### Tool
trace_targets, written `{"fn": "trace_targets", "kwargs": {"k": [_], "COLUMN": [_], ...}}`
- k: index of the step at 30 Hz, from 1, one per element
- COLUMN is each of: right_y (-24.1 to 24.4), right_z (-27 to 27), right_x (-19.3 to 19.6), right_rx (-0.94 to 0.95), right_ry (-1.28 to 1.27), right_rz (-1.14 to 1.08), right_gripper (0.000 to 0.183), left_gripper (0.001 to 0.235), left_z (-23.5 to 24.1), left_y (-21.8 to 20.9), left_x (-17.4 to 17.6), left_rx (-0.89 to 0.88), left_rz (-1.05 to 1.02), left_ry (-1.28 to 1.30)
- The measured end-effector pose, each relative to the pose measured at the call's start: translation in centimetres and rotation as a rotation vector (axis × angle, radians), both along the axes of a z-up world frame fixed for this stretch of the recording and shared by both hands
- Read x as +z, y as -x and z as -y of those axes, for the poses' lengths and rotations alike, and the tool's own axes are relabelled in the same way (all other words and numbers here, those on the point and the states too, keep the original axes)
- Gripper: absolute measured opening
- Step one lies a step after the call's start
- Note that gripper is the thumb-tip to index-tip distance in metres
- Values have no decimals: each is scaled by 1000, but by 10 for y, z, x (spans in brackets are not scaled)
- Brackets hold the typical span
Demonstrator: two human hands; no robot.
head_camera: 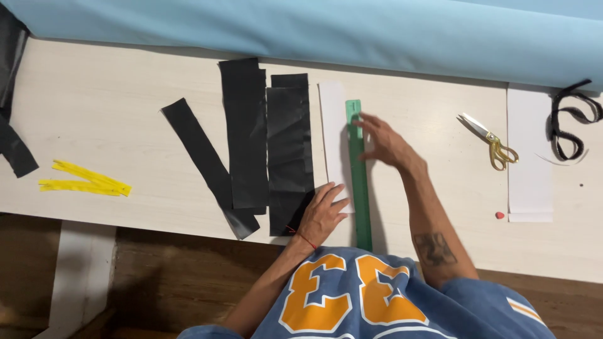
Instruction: Measuring and cutting strips of material using a ruler and scissors on a workshop table.
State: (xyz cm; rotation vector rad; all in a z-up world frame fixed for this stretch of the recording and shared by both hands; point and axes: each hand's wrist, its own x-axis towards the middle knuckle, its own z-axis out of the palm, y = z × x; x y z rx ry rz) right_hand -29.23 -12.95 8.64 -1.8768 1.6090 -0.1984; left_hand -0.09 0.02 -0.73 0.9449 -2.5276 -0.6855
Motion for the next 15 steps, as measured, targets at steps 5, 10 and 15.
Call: {"fn": "trace_targets", "kwargs": {"k": [5,10,15], "right_y": [0,11,24], "right_z": [-53,-49,-65], "right_x": [-16,-35,-15], "right_rx": [55,54,-117], "right_ry": [72,70,59], "right_rz": [-106,-170,21], "right_gripper": [125,131,131], "left_gripper": [46,50,103], "left_z": [3,6,7], "left_y": [1,1,-1], "left_x": [-12,-14,14], "left_rx": [-22,-17,107], "left_rz": [7,-28,-123], "left_ry": [-4,-35,-40]}}
